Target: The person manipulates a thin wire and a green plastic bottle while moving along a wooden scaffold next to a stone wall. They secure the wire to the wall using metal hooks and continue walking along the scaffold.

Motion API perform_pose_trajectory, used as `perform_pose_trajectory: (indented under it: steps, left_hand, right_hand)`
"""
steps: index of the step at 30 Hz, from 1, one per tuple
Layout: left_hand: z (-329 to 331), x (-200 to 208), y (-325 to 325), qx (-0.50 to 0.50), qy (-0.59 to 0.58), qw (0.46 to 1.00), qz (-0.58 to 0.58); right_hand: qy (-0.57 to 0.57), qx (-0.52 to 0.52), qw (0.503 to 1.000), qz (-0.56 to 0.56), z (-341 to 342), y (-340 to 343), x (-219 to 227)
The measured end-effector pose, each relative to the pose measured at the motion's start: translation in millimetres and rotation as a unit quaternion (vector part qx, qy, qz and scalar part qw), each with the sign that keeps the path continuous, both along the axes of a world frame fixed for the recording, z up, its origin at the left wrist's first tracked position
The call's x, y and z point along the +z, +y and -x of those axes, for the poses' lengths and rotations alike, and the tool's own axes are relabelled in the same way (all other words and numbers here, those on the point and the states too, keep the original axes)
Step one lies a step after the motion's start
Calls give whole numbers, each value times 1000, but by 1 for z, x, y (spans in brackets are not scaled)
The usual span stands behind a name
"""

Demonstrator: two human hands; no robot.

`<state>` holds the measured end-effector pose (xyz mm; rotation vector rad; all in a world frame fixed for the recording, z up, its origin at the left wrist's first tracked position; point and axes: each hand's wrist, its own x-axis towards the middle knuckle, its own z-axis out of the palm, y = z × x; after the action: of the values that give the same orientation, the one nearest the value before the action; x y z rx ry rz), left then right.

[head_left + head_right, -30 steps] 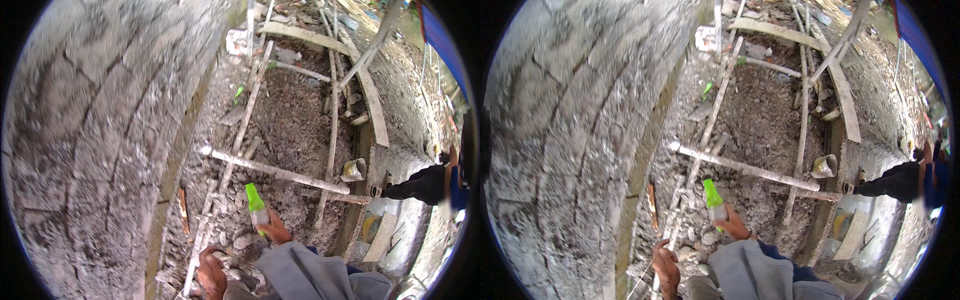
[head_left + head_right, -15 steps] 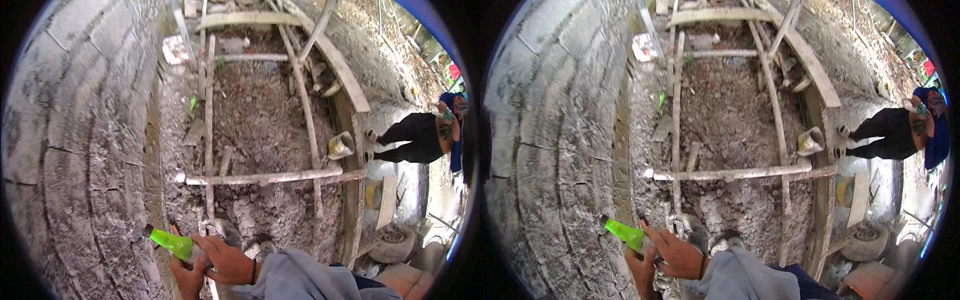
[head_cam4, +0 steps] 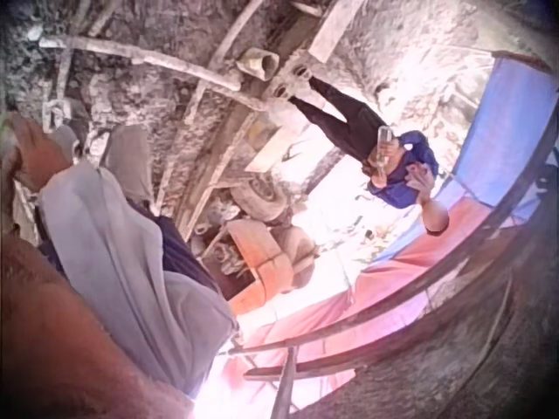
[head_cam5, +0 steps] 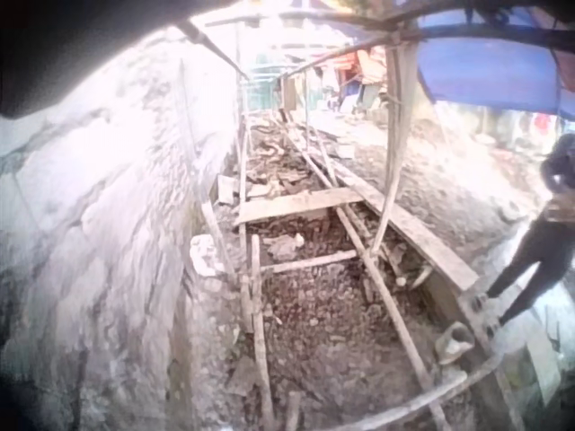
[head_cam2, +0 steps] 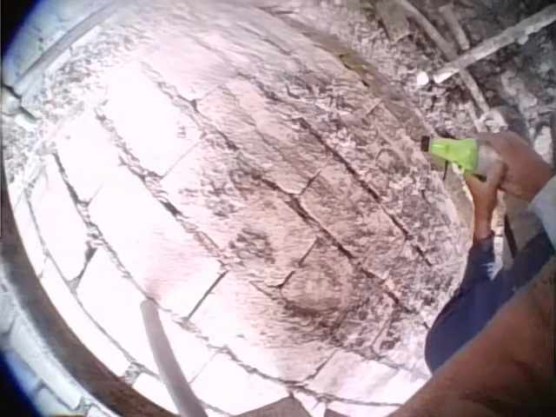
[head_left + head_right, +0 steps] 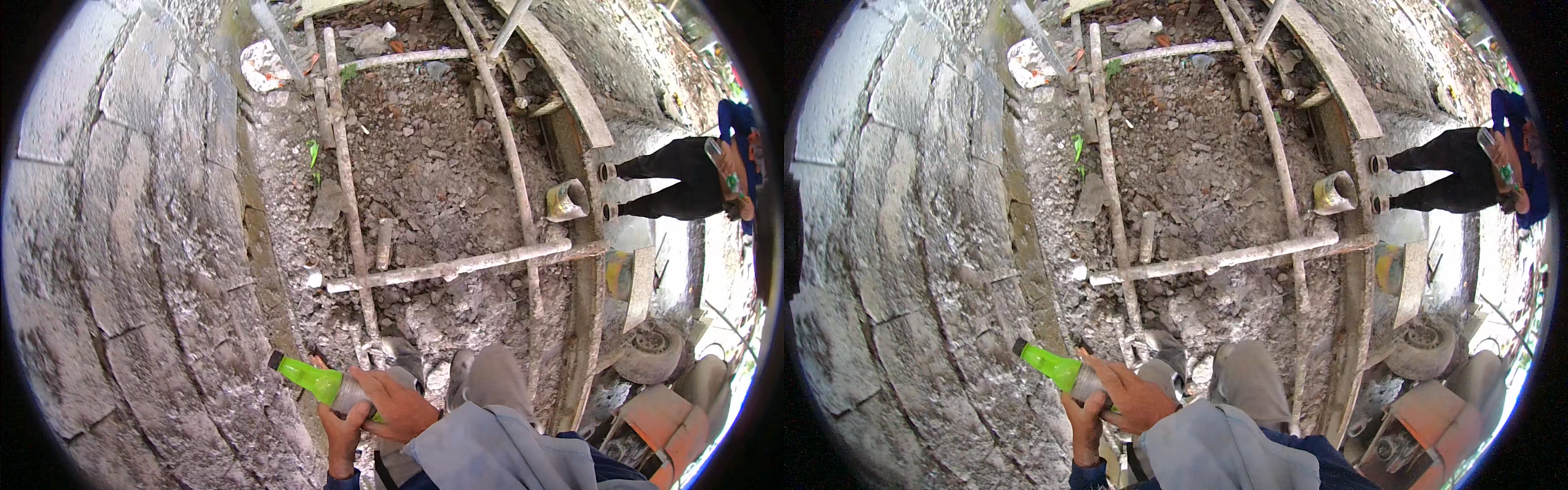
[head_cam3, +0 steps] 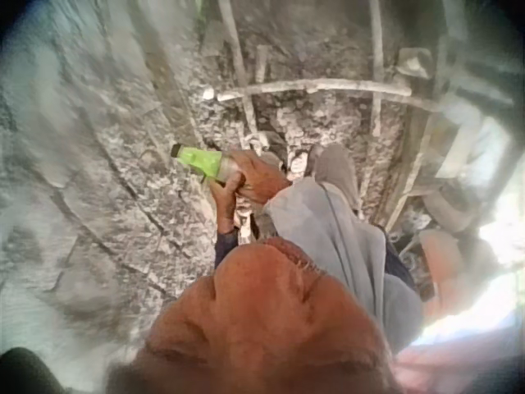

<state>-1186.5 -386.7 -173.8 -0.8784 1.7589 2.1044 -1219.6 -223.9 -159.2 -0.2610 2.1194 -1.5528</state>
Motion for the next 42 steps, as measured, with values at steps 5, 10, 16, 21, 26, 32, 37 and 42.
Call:
perform_pose_trajectory:
  steps: [5, 10, 16, 21, 26, 32, 37, 42]
  left_hand:
    - [68, 22, 3, 139, 46, 989, 23]
    - [209, 41, -50, 296, 215, 926, 89]
    - [329, 82, -68, 493, 233, 781, 304]
    - [423, 69, 8, 526, 133, 759, 360]
    - [519, 54, 29, 521, 111, 786, 315]
    - [688, 58, 10, 479, 165, 812, 290]
    - [819, 43, -30, 465, 160, 845, 212]
    - [930, -14, -118, 363, 174, 900, 167]
  right_hand:
    - [13, 41, 999, 1, 65, 23, 23]
    - [-75, -153, 985, 4, 152, 126, 58]
    - [11, -104, 983, -148, 316, 251, -21]
    - [60, -32, 982, -175, 476, 336, -80]
    - [-19, -106, 972, -209, 540, 459, -123]
    - [-78, -193, 947, -246, 636, 533, -133]
    - [8, -184, 972, -145, 829, 466, -87]
    - [92, -85, 992, -27, 1025, 318, -57]
